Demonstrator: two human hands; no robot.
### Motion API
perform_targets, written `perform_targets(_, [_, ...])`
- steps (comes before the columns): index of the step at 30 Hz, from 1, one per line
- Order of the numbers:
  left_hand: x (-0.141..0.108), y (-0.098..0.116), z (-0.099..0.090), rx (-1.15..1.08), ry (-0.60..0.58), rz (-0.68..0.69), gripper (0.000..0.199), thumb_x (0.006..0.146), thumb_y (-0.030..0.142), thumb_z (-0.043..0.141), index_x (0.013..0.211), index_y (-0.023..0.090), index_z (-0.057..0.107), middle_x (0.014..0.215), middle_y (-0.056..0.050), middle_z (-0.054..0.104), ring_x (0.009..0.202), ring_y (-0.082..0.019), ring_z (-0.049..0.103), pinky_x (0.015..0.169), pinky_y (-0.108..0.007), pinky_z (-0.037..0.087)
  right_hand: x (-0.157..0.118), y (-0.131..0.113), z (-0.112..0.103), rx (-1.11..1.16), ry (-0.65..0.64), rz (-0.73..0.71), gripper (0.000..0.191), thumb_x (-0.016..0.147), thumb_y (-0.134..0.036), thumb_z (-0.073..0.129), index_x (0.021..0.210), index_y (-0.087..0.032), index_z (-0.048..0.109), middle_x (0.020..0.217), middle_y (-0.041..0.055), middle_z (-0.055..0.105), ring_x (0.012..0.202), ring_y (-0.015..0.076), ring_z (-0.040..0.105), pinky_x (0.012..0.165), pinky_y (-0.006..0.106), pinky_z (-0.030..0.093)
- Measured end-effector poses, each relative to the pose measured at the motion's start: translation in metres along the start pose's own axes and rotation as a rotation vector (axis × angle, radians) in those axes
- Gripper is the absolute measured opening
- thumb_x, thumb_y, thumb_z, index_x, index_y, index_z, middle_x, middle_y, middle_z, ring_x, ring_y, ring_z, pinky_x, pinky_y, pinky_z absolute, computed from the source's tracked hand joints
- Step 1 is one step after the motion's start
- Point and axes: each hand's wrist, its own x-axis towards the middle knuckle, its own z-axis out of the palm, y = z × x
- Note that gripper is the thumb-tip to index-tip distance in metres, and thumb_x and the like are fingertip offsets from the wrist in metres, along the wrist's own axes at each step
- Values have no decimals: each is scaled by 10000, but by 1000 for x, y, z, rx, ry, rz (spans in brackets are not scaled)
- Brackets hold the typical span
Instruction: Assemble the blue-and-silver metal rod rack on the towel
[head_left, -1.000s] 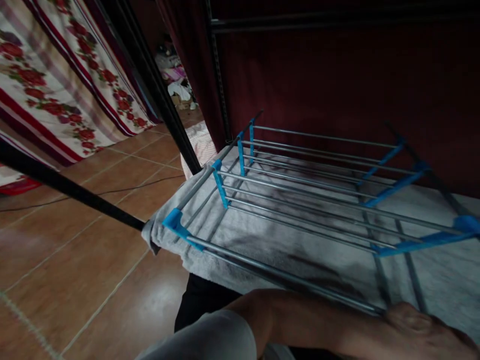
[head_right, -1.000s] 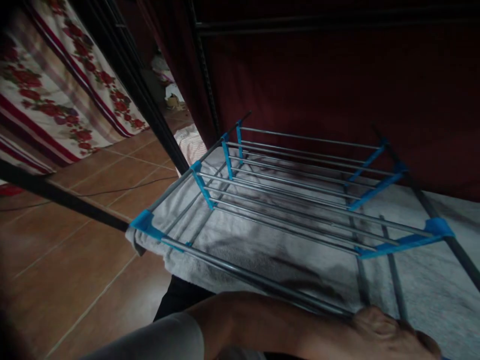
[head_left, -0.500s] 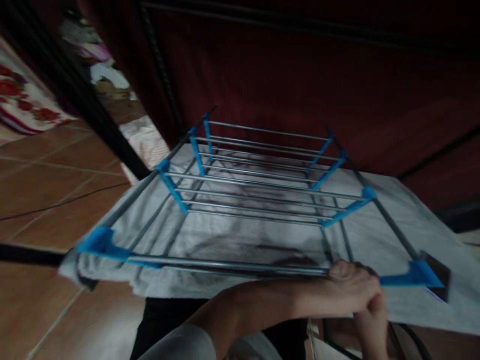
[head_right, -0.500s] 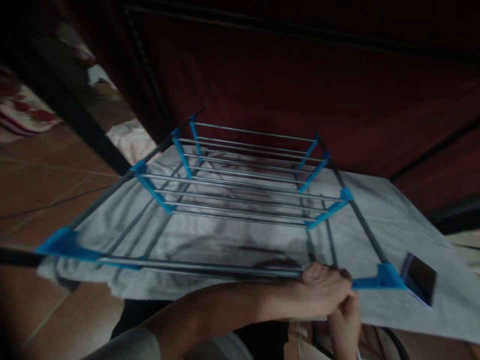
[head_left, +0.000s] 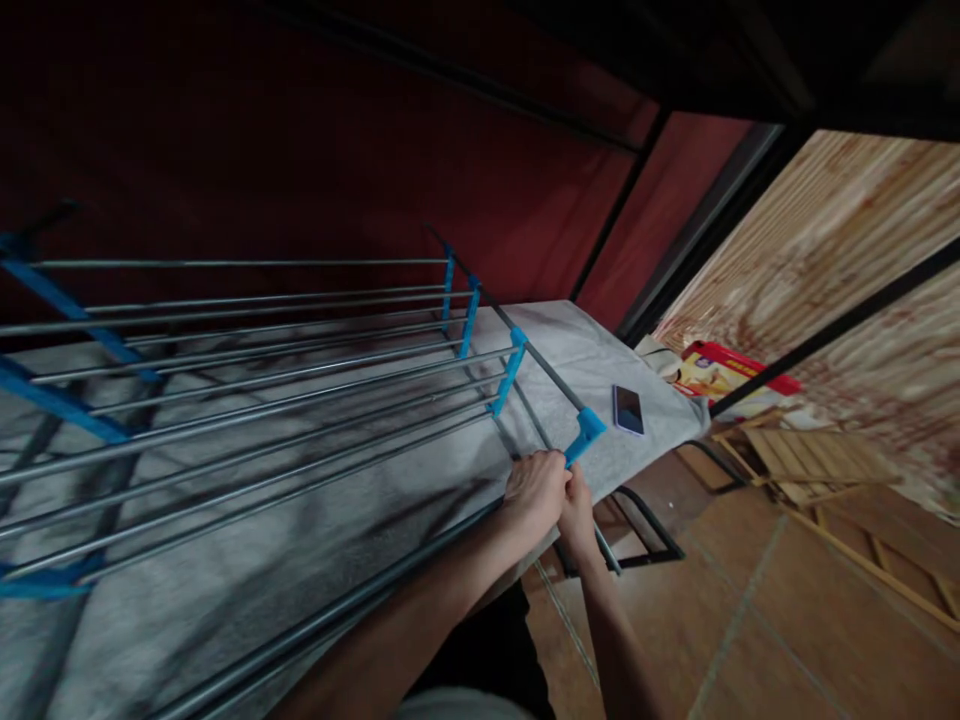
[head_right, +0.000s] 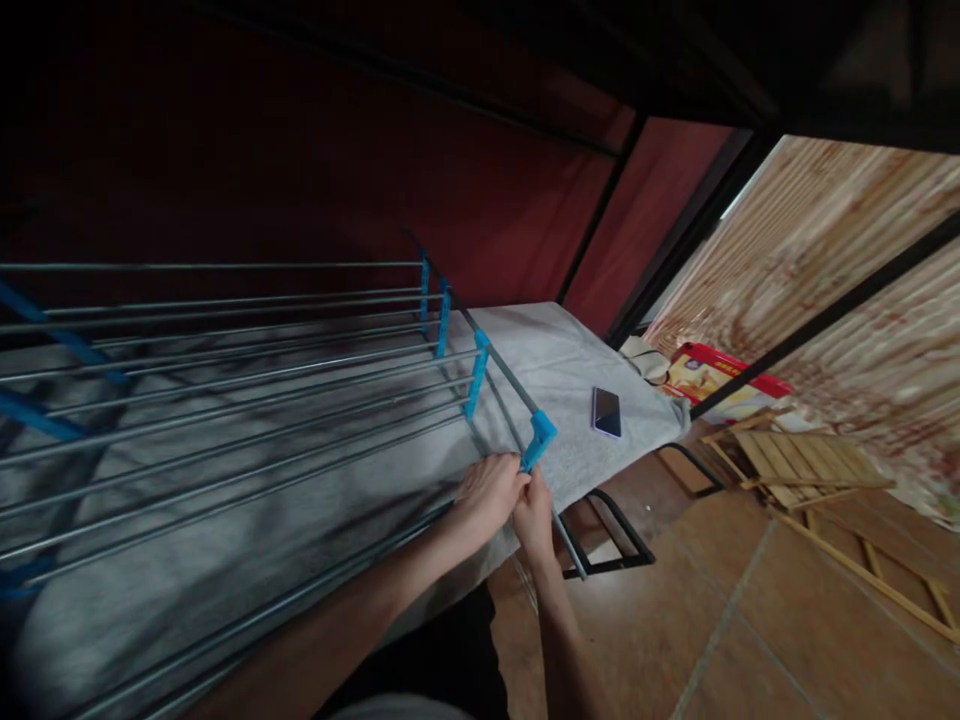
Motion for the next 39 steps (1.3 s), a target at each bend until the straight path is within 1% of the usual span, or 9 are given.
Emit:
perform_targets(3, [1,1,1,-6,30,14,237,947,325,485,949,182,674,985,-104,716,988,-245,671,816,-318,518,1,-7,2,-6,13,-13,241,823,-288,519,1040,-186,535,763,-4,624,705,172,559,656,282,452])
perform_targets(5, [2,0,1,-25,68,24,203,934,307,504,1013,196,655,1005,-89,715,992,-231,668,813,-302,515,2,-8,3,-6,19,-19,276,821,-302,514,1068,-182,539,778,5,635,708,181,570,652,290,456])
perform_targets(12, [7,-7,-1,-23,126,81,174,918,235,499,1025,220,635,1013,-72,711,987,-229,663,818,-303,507,3,-3,5,-45,16,-32,244,846,-302,489,1050,-178,539,889,50,658,781,199,586,719,315,456])
perform_targets(18, [7,-8,0,-48,112,99,146,906,235,542,1023,207,625,1012,-72,713,997,-220,661,823,-281,488,-1,-6,9,-36,60,-37,235,844,-294,470,1039,-177,530,789,21,630,718,188,575,675,305,460])
perform_targets(23, [5,-6,-2,-56,136,120,179,905,209,543,1067,184,614,1022,-86,707,1021,-237,649,844,-303,481,-1,-7,10,-25,55,-37,211,835,-282,473,1017,-187,524,822,32,644,743,193,587,696,312,469])
perform_targets(26, [2,-5,-1,-62,102,110,264,928,226,519,1178,171,580,1071,-99,689,1061,-242,628,885,-316,470,-3,-10,10,-35,65,-35,175,834,-290,479,976,-197,521,851,44,652,768,198,595,714,318,474])
perform_targets(32, [-5,-5,-3,-46,78,94,333,956,217,419,1262,158,536,1092,-116,667,1064,-247,616,903,-324,463,-13,-23,15,-23,84,0,155,869,-365,456,859,-216,497,744,15,610,682,179,559,651,306,459])
perform_targets(37, [-17,10,-16,-70,18,17,351,957,195,392,1267,129,543,1039,-144,688,1000,-267,644,843,-339,483,-18,-29,19,-13,105,-5,143,874,-360,452,842,-224,486,735,8,584,679,177,538,652,312,457])
perform_targets(39, [-20,17,-13,-68,52,-39,363,957,169,380,1274,111,546,1048,-160,682,1011,-276,637,861,-358,482,-19,-29,20,-9,110,-4,148,871,-363,454,833,-226,493,728,6,578,686,179,534,672,318,465])
